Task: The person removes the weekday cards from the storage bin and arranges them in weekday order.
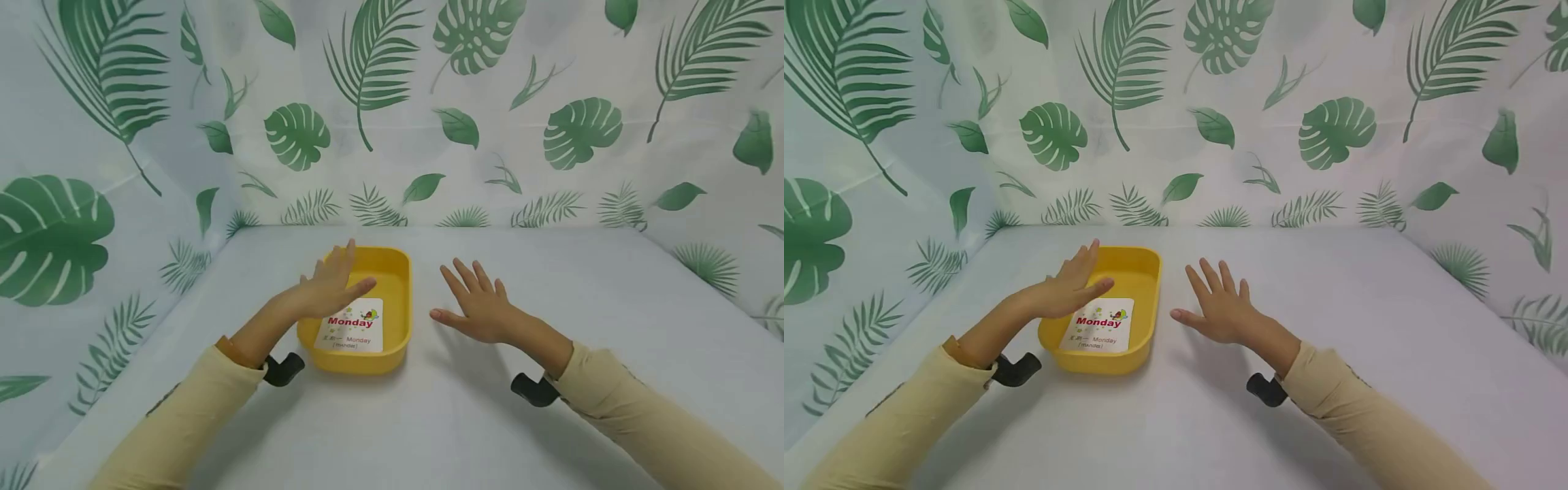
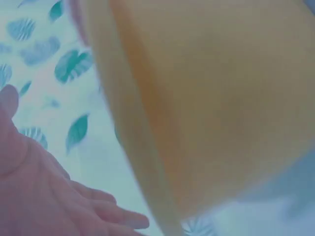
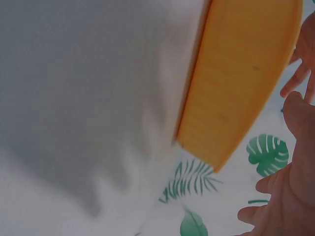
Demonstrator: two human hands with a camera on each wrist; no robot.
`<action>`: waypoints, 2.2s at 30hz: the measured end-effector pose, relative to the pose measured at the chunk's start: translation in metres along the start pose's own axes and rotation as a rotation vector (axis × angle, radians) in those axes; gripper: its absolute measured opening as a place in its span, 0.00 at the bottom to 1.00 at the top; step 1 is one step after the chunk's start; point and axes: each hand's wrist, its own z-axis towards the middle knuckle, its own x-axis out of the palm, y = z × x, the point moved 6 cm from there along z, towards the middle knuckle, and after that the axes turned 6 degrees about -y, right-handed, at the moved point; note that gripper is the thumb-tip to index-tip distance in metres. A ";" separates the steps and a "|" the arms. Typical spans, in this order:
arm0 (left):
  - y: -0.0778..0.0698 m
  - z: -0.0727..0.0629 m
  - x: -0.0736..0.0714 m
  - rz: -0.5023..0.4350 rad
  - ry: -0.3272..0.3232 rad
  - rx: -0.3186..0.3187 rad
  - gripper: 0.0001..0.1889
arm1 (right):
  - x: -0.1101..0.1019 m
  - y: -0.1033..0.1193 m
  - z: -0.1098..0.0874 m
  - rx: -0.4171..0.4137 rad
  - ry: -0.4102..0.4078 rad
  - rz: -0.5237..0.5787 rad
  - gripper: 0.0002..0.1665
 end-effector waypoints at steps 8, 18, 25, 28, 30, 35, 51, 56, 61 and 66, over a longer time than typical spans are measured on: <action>0.038 0.001 -0.003 -0.255 0.011 -0.064 0.54 | 0.014 0.019 0.016 -0.027 0.021 0.003 0.51; 0.075 0.001 0.018 -0.354 0.026 -0.092 0.50 | 0.018 0.046 0.039 -0.076 0.026 0.050 0.50; 0.079 0.003 0.025 -0.358 0.050 -0.028 0.46 | 0.033 0.069 0.058 -0.127 0.009 0.128 0.49; 0.078 0.003 0.026 -0.371 0.054 -0.030 0.40 | 0.037 0.078 0.064 -0.145 0.005 0.151 0.49; 0.077 0.003 0.027 -0.380 0.050 -0.034 0.38 | 0.039 0.084 0.068 -0.156 0.009 0.133 0.50; 0.077 0.005 0.028 -0.370 0.040 -0.029 0.37 | 0.039 0.099 0.077 -0.186 0.041 0.068 0.54; 0.080 0.006 0.029 -0.362 0.025 -0.059 0.38 | 0.067 0.107 0.074 -0.136 0.251 -0.213 0.65; 0.079 0.006 0.028 -0.355 0.028 -0.065 0.38 | 0.067 0.106 0.075 -0.144 0.254 -0.224 0.63; 0.080 0.007 0.028 -0.360 0.023 -0.060 0.37 | 0.068 0.105 0.075 -0.146 0.243 -0.235 0.62; 0.079 0.006 0.027 -0.359 0.026 -0.064 0.36 | 0.066 0.108 0.073 -0.177 0.218 -0.244 0.60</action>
